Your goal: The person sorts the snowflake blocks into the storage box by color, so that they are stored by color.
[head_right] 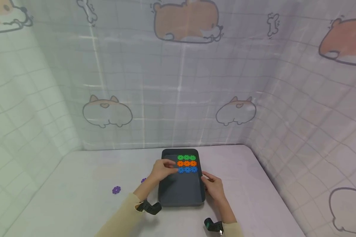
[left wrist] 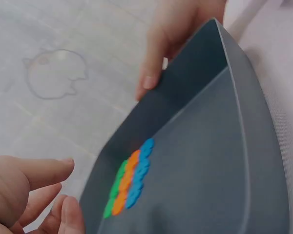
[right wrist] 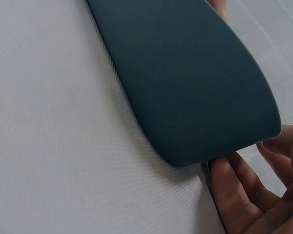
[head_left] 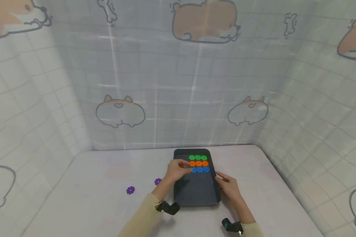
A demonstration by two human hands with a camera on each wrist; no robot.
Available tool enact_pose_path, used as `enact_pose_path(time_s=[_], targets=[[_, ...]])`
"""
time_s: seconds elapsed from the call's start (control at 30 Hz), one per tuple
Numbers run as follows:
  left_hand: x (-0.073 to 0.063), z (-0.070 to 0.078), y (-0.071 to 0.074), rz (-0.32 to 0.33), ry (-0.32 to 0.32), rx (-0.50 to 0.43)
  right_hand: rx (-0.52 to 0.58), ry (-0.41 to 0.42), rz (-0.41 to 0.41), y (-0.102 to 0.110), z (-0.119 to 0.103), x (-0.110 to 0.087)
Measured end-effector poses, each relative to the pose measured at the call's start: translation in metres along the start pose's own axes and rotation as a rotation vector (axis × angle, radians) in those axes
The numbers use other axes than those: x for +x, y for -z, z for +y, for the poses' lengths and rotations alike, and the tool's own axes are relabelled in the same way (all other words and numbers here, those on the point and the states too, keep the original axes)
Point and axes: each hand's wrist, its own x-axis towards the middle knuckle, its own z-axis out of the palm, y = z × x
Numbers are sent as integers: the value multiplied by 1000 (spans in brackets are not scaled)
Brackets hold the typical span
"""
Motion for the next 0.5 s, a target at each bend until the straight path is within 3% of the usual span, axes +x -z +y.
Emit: enact_pose_path(time_s=[0.2,0.5], targets=[[-16,-3,36,34,-43,97,3,1,-2,3,0,0],[-36,-46,112,125,-84,247,18,-1,-8,2,1,0]])
